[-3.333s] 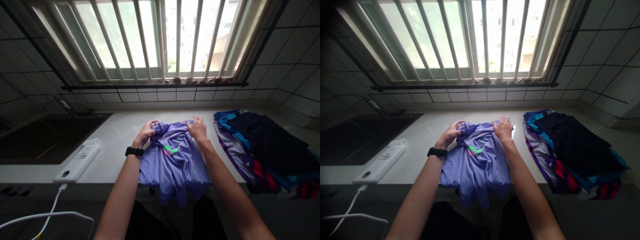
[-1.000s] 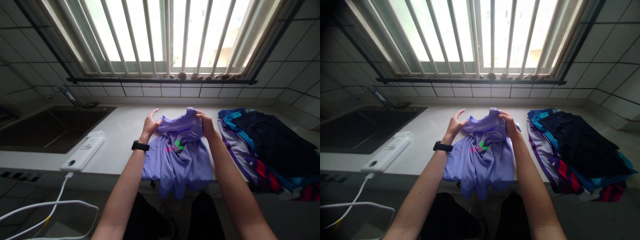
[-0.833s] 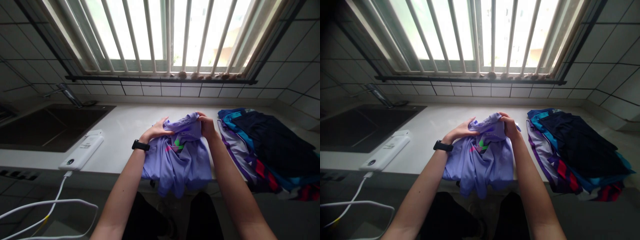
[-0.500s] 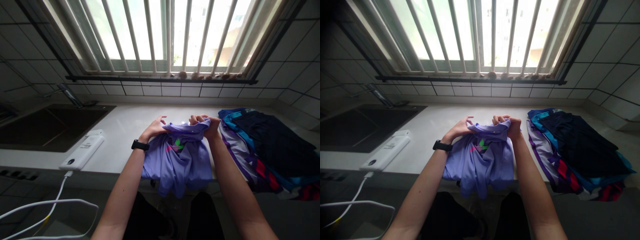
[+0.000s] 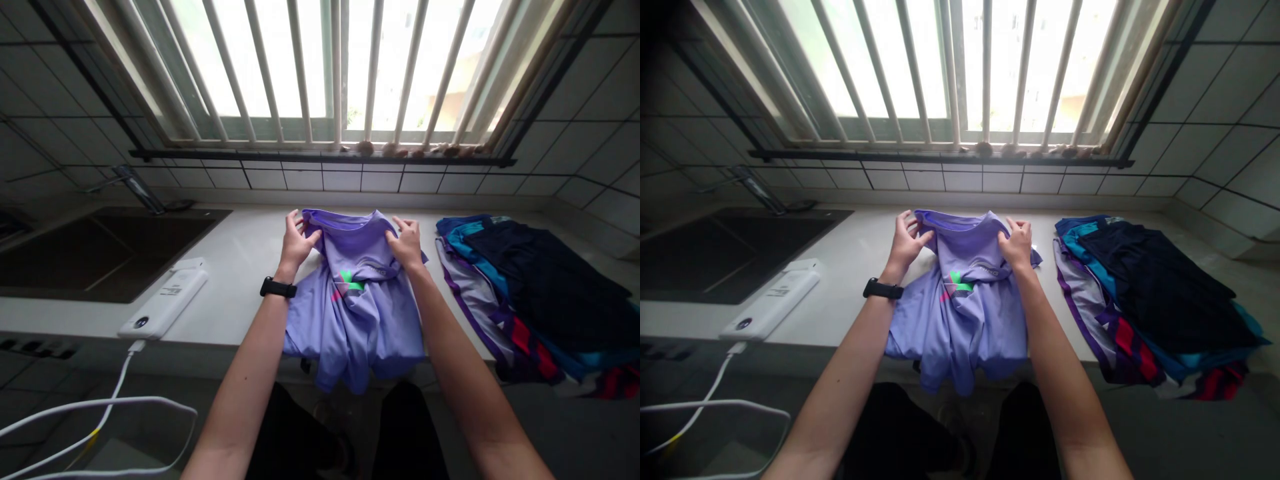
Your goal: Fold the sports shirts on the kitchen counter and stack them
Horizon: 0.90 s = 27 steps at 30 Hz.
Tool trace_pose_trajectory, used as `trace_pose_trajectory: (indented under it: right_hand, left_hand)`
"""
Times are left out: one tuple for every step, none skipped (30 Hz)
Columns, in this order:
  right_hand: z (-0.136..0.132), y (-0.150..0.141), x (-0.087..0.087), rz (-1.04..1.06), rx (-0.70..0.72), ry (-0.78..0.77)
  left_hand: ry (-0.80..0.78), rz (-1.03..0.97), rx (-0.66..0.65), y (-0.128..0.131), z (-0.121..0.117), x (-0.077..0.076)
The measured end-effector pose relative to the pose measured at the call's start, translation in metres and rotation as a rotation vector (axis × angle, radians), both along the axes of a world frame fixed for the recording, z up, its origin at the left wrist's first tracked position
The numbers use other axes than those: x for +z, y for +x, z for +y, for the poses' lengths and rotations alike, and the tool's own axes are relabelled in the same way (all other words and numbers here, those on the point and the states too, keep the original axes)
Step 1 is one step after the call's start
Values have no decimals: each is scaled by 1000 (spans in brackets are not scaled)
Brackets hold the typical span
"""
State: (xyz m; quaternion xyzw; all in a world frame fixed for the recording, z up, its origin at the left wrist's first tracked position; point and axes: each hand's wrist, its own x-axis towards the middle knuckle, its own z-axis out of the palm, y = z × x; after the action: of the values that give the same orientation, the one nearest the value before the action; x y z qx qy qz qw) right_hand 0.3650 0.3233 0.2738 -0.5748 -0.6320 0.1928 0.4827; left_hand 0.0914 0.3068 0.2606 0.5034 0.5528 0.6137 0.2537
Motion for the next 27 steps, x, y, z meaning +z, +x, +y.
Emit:
trace_pose_trajectory:
  right_hand:
    - [-1, -1, 0, -69, -64, 43]
    - [-3, -2, 1, -126, -73, 73]
    - [-5, -3, 2, -180, -21, 81]
    - [-8, -4, 4, -232, 55, 62]
    - [-10, -5, 6, -290, 136, 16]
    - [-12, -6, 7, -356, 207, -48]
    - [-14, -6, 8, -424, 260, -118]
    - [-14, -7, 8, -488, 296, -179]
    - [-14, -7, 7, -540, 318, -223]
    - [-13, -7, 5, -585, 325, -249]
    - [-12, -7, 3, -628, 315, -261]
    - [-10, -6, 0, -671, 291, -270]
    - [-9, -5, -3, -713, 264, -283]
    - [-8, -3, -6, -756, 242, -302]
    - [-7, -2, -9, -794, 225, -322]
    - [-7, -1, -12, -825, 214, -336]
    - [-7, 0, -14, -845, 206, -341]
    - [-8, 1, -16, -860, 192, -335]
    - [-8, 2, -17, -872, 164, -323]
    - [-9, 2, -17, -880, 119, -314]
    - [-10, 4, -18, -886, 67, -314]
    - [-10, 5, -18, -888, 11, -326]
    - [-10, 7, -18, -884, -47, -349]
    - [-10, 8, -18, -873, -108, -377]
    - [-9, 10, -18, -856, -167, -406]
    - [-9, 11, -17, -836, -220, -430]
    - [-8, 12, -17, -816, -264, -447]
  left_hand:
    - [17, 64, -51, 1, 0, -1]
    - [28, 145, -96, 1, 0, -2]
    - [31, 233, -129, 2, -1, -4]
    - [22, 327, -152, 2, -2, -4]
    - [-4, 422, -169, 3, -4, -5]
    - [-49, 514, -183, 3, -6, -6]
    - [-110, 599, -191, 3, -8, -6]
    - [-181, 667, -186, 3, -9, -6]
    - [-249, 712, -163, 3, -11, -6]
    - [-307, 736, -124, 3, -12, -6]
    - [-349, 743, -80, 3, -12, -7]
    - [-376, 741, -43, 2, -12, -7]
    - [-392, 734, -25, 2, -12, -8]
    - [-396, 728, -31, 2, -11, -9]
    - [-392, 722, -55, 2, -11, -10]
    - [-384, 714, -84, 2, -11, -10]
    - [-371, 704, -105, 2, -11, -11]
    - [-356, 692, -108, 2, -11, -11]
    - [-341, 679, -93, 2, -11, -10]
    - [-327, 662, -63, 3, -11, -10]
    - [-312, 635, -23, 2, -11, -9]
    - [-297, 595, 27, 1, -11, -8]
    - [-281, 543, 85, -1, -10, -7]
    - [-263, 481, 151, -3, -9, -6]
    - [-243, 411, 224, -6, -7, -6]
    - [-217, 340, 296, -10, -5, -6]
    - [-188, 286, 312, -14, -3, -7]
